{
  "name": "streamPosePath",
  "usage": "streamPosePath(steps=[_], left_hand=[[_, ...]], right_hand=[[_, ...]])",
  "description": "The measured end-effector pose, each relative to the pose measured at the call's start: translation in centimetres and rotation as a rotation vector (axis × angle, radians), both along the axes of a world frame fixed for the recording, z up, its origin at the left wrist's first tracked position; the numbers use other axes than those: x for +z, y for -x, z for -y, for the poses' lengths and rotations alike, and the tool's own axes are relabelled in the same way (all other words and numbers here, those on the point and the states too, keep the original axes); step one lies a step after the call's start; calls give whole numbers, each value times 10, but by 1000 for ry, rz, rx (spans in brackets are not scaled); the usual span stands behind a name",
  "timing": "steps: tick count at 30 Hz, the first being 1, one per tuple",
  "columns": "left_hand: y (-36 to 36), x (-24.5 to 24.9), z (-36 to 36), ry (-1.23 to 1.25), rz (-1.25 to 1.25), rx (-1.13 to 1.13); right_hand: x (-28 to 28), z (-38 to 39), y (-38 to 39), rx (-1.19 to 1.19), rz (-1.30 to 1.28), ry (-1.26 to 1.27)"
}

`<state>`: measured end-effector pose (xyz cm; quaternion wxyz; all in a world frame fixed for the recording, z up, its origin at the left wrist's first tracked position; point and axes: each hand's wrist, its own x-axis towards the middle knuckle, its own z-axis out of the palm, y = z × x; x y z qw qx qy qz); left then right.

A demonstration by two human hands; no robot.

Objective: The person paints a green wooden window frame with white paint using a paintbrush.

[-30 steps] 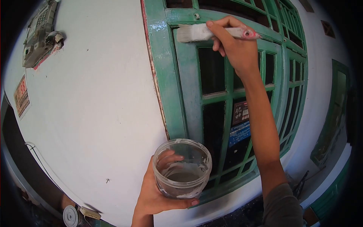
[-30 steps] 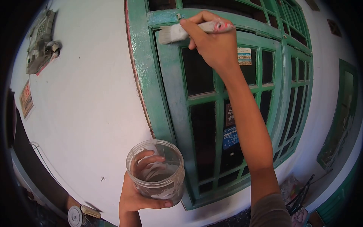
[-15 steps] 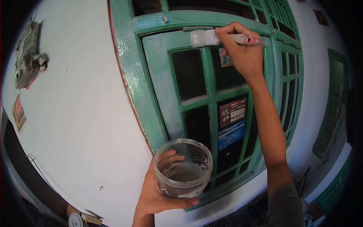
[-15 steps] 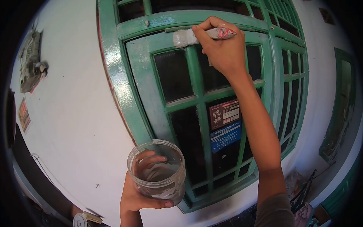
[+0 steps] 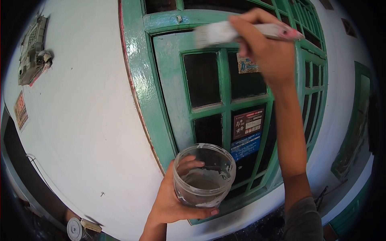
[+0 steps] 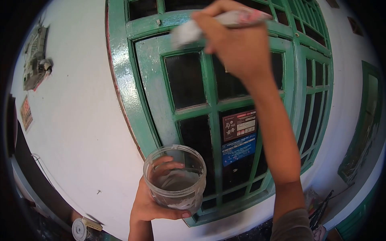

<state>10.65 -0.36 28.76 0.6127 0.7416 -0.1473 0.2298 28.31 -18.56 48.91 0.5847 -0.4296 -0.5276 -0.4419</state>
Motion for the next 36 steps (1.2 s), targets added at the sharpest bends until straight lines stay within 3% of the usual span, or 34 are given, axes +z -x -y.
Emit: streamPosePath(steps=[4, 7, 14, 18, 22, 26, 30, 31, 36], left_hand=[[1, -1, 1, 6, 30, 22], [6, 1, -2, -7, 31, 44], [15, 1, -10, -11, 57, 82], [16, -2, -13, -8, 61, 72], [19, -1, -14, 19, 52, 52], [22, -1, -16, 36, 67, 50], [25, -5, -22, 7, 78, 56], [26, -5, -22, 15, 81, 53], [30, -6, -22, 40, 81, 40]], right_hand=[[12, -57, 13, 230, 24, 9], [14, -76, -2, 24, 42, -12], [15, -42, 14, -110, -111, -67], [16, -73, 20, 171, 17, -22], [20, -81, -7, -110, 87, -81], [19, -54, 5, -244, -72, -11], [29, -50, 32, 118, -57, 92], [26, -67, 25, -128, 43, -41], [13, -63, 19, -64, -124, 162]])
